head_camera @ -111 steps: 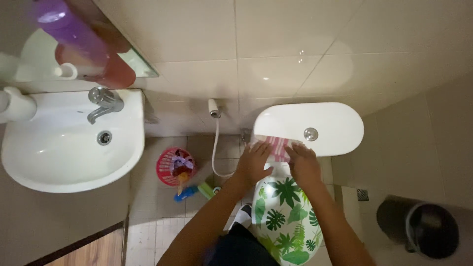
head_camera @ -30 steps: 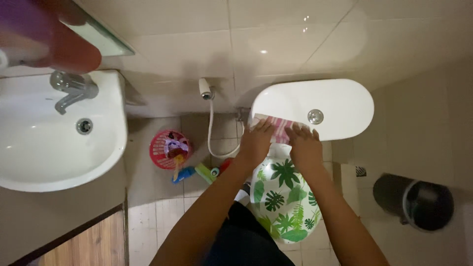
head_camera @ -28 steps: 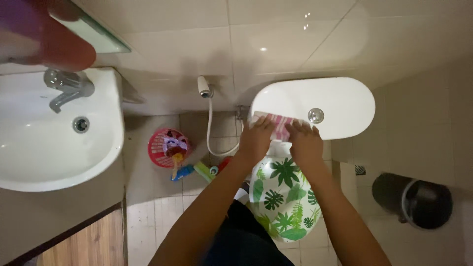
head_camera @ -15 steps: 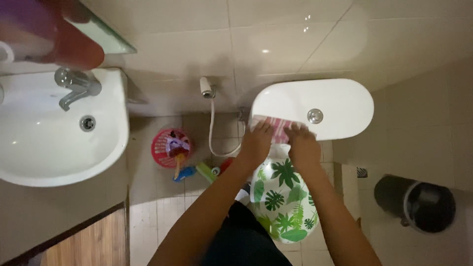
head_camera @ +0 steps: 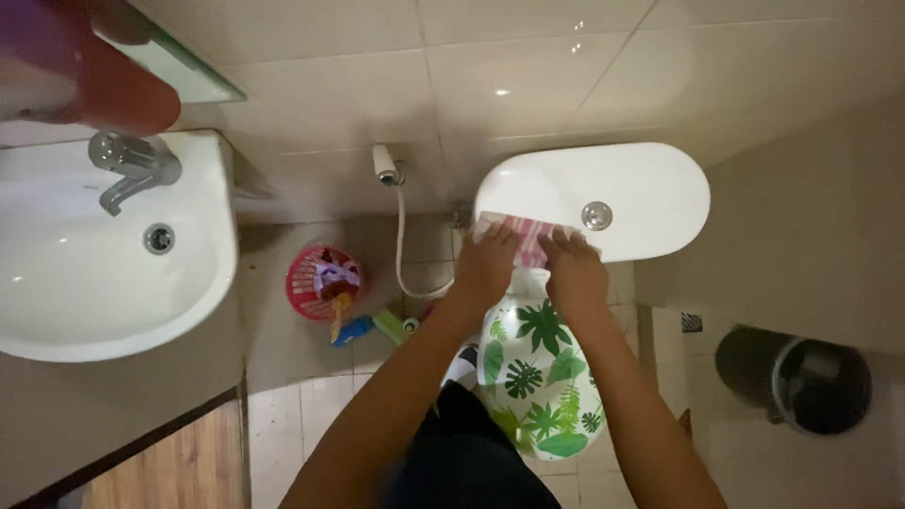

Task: Wipe down the top of the toilet tank with a cloth.

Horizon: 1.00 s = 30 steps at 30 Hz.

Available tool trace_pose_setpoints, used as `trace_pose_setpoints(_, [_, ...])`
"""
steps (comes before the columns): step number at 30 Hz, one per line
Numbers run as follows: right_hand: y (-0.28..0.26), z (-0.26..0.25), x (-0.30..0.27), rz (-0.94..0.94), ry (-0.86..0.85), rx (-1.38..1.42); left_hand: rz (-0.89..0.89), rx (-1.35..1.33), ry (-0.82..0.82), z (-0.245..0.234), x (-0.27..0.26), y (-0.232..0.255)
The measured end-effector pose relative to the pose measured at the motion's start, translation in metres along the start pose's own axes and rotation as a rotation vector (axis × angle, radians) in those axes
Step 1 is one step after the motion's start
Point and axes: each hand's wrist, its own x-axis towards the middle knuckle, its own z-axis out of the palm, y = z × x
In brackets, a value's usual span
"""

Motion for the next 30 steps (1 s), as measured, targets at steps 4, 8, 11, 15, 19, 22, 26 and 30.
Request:
trace_pose_setpoints(4, [-0.004, -0.007, -0.003, -0.017, -0.028, -0.017, 0.043, -0.018, 0.032, 0.014, -0.007, -0.006])
trace_pose_setpoints(8, [0.001, -0.006, 0.015, 0.064, -0.054, 0.026, 0.073, -0.076, 0.163, 0.014, 0.005, -0.007])
trace_pose_setpoints(11, [0.003, -0.006, 0.018, 0.075, -0.074, -0.001, 0.060, -0.044, 0.195, 0.030, 0.012, -0.008])
trace_pose_setpoints(15, [-0.008, -0.017, 0.001, 0.016, -0.088, -0.014, 0.058, 0.002, 0.165, 0.032, -0.006, -0.007])
trace_pose_setpoints(19, [-0.003, 0.004, -0.013, 0.023, 0.053, -0.008, 0.075, -0.003, 0.157, 0.001, -0.017, 0.004])
trace_pose_setpoints(22, [-0.001, -0.007, 0.000, -0.007, -0.011, -0.052, 0.083, 0.012, 0.130, 0.000, -0.006, 0.002])
trace_pose_setpoints(26, [0.000, -0.016, 0.019, 0.072, -0.011, 0.055, 0.100, 0.016, 0.144, 0.015, 0.023, -0.008])
trace_pose_setpoints(30, [-0.006, -0.014, 0.008, 0.146, -0.063, 0.066, 0.135, 0.047, 0.115, 0.002, 0.004, -0.006])
